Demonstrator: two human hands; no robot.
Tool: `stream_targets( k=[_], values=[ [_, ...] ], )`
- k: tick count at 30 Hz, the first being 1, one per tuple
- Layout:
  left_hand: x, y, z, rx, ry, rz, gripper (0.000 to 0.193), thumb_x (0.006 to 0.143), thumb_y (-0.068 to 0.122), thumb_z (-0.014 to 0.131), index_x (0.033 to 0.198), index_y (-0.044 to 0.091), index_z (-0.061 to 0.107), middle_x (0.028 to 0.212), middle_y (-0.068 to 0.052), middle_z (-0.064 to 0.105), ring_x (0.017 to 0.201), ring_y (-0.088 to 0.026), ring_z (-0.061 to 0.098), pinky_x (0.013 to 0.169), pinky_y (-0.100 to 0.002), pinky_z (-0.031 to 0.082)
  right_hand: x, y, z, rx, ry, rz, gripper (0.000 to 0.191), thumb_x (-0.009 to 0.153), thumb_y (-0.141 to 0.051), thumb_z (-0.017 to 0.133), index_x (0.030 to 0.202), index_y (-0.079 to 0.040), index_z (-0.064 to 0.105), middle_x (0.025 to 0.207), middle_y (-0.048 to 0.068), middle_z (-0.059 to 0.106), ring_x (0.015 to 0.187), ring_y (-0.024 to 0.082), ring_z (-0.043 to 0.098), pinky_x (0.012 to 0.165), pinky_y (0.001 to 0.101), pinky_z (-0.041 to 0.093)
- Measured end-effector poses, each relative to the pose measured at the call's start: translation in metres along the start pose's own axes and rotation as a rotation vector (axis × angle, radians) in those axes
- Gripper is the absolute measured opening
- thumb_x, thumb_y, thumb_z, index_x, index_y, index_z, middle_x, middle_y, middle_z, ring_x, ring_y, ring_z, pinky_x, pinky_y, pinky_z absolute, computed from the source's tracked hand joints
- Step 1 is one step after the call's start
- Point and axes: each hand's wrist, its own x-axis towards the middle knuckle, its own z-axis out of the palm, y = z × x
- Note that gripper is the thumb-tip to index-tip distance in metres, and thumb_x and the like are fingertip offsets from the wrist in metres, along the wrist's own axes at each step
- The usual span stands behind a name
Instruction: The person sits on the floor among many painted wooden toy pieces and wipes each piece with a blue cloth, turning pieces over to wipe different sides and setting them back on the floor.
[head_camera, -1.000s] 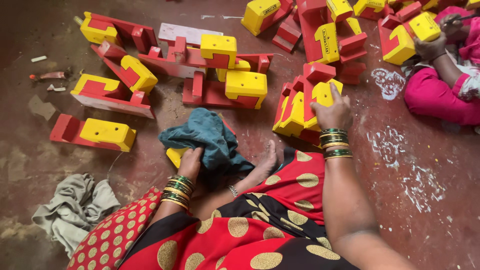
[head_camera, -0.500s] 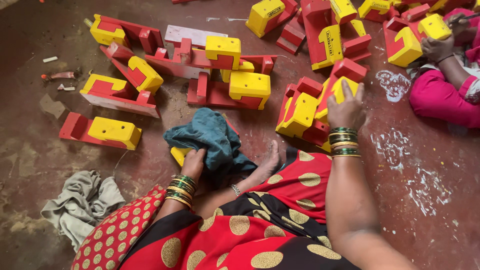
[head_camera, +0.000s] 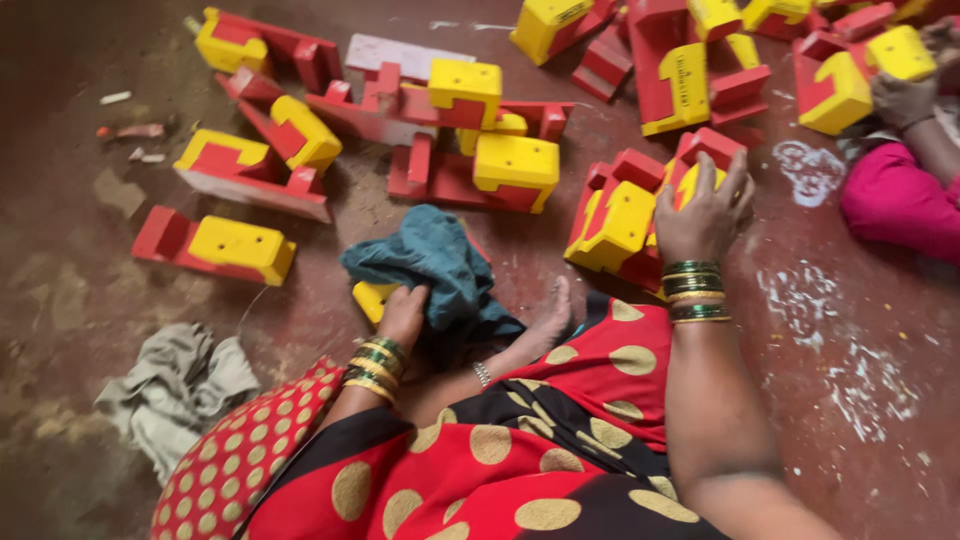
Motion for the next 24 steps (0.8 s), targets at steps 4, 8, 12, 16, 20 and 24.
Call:
stream_targets(
  k=[4,8,12,16,20,24],
  values=[
    [0.000,0.006,0.000,-0.069,0.042,-0.048,0.044,0.100,0.035,0.056,0.102,-0.007,0.069,0.101,-0.027,0.070,0.103,-0.039,0.067,0.090,-0.043,0.049,-0.040,-0.066,0.009,0.310,-0.239,-0.309,0.049,0.088,-0.023,0.073,0.135,-0.012,0.065,0.160,0.020,0.040,0.144,0.044,0.041,0.119,0.0543,0.037],
    [-0.008,0.027,-0.006,-0.890,-0.169,-0.246,0.038,0.100,0.029,0.056,0.121,-0.001,0.067,0.119,-0.017,0.072,0.113,-0.031,0.068,0.101,-0.042,0.051,-0.096,-0.135,0.039,0.647,-0.592,-0.578,0.095,0.069,-0.028,0.088,0.147,0.001,0.042,0.151,0.030,0.041,0.142,0.047,0.040,0.113,0.0506,0.035],
    [-0.019,0.048,-0.017,-1.391,-0.236,-0.428,0.040,0.099,0.026,0.056,0.133,0.005,0.060,0.127,-0.010,0.071,0.115,-0.027,0.069,0.105,-0.047,0.053,-0.126,-0.162,0.066,1.063,-1.082,0.011,0.126,0.059,-0.023,0.088,0.156,-0.002,0.011,0.143,0.018,0.052,0.132,0.029,0.053,0.110,0.0372,0.040],
    [-0.025,0.048,-0.023,-1.309,-0.086,-0.522,0.041,0.094,0.033,0.058,0.128,0.010,0.061,0.122,-0.009,0.071,0.108,-0.027,0.069,0.095,-0.048,0.055,-0.119,-0.166,0.074,1.018,-1.144,-0.081,0.077,0.071,-0.019,0.085,0.137,0.000,0.051,0.119,0.012,0.068,0.107,0.021,0.063,0.093,0.0347,0.052],
    [-0.025,0.034,-0.023,-1.109,0.060,-0.514,0.047,0.094,0.041,0.061,0.127,0.008,0.064,0.117,-0.014,0.071,0.092,-0.028,0.072,0.078,-0.046,0.059,-0.119,-0.169,0.065,0.940,-1.275,0.088,0.039,0.088,-0.021,0.070,0.122,-0.002,0.068,0.085,0.004,0.063,0.070,0.021,0.052,0.063,0.0380,0.044],
    [-0.031,0.026,-0.025,-0.860,0.167,-0.327,0.045,0.097,0.037,0.065,0.123,0.001,0.068,0.101,-0.017,0.071,0.072,-0.032,0.068,0.059,-0.049,0.055,-0.111,-0.164,0.039,1.075,-1.313,0.365,0.038,0.092,-0.027,0.070,0.122,-0.006,0.063,0.083,0.006,0.049,0.071,0.022,0.042,0.060,0.0420,0.038]
  ],
)
